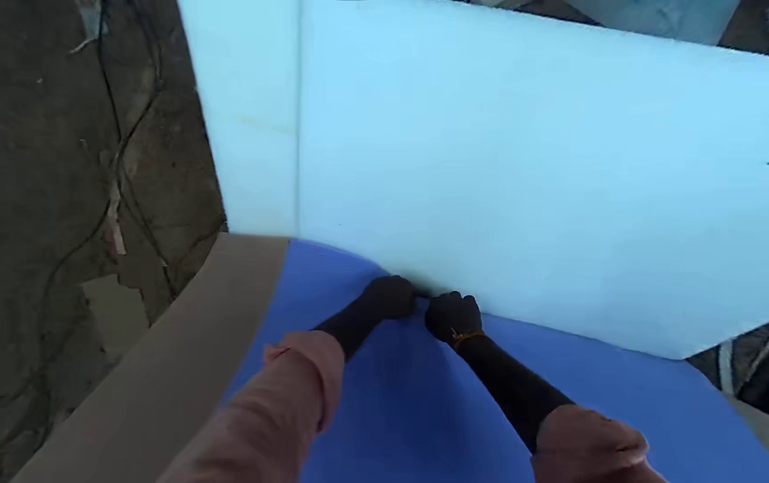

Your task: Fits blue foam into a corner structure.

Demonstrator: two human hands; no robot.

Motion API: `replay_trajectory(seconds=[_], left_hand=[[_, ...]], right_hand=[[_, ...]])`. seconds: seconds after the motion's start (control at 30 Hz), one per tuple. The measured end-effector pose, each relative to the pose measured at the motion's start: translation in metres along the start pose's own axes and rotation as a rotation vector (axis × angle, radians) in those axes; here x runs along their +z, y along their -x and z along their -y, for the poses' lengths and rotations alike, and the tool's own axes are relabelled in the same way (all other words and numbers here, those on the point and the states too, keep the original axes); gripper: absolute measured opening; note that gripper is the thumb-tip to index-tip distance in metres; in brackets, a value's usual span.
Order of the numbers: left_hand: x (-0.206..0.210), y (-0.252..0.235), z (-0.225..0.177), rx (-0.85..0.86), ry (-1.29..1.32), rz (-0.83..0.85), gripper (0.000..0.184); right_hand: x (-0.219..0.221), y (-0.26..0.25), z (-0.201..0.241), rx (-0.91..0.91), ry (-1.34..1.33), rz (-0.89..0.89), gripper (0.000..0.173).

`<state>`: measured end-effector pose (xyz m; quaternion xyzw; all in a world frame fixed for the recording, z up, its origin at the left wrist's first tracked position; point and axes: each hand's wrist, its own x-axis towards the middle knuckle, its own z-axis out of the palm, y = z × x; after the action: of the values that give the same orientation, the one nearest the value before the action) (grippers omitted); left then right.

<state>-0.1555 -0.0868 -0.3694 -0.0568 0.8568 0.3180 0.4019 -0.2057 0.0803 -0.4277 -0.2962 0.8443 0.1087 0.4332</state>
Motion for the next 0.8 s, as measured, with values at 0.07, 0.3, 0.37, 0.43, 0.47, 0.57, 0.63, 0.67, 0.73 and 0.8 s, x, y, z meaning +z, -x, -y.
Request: replay_trajectory(seconds=[0.07,0.3,0.37,0.43,0.47,0.57,0.63,0.67,0.73,0.8], left_hand=[[-0.012,0.014,0.048,0.046,-0.142,-0.246,0.035],[0.038,-0.016,0.135,0.019,-0.149,-0.472,0.042],[0.048,-0.013,0.139,0.010,-0.168,-0.410,0.040],[0.052,-0.015,0.136,0.005,-0.201,-0.341,0.037],[0.053,-0.015,0.134,0.006,-0.227,-0.317,0.035],[0.049,-0.019,0.131,-0.049,-0.273,-0.218,0.035],[0.053,-0.027,0.130,-0.127,-0.259,-0.155,0.038],[0.060,-0.029,0.125,-0.170,-0.250,-0.119,0.040],[0.053,-0.032,0.121,-0.241,-0.243,-0.106,0.039],[0.045,-0.038,0.126,-0.258,-0.265,-0.076,0.042]], right_hand=[[0.003,-0.009,0.016,-0.127,-0.151,-0.202,0.035],[0.045,-0.060,0.078,-0.327,-0.437,-0.588,0.041],[0.042,-0.059,0.082,-0.334,-0.374,-0.519,0.035],[0.036,-0.058,0.086,-0.294,-0.311,-0.424,0.034],[0.032,-0.055,0.089,-0.281,-0.279,-0.354,0.034],[0.015,-0.061,0.096,-0.244,-0.206,-0.135,0.037],[0.012,-0.075,0.097,-0.209,-0.193,0.035,0.040],[0.015,-0.078,0.095,-0.200,-0.206,0.122,0.039],[0.007,-0.088,0.089,-0.283,-0.247,0.168,0.039],[0.015,-0.073,0.076,-0.377,-0.401,-0.037,0.036]])
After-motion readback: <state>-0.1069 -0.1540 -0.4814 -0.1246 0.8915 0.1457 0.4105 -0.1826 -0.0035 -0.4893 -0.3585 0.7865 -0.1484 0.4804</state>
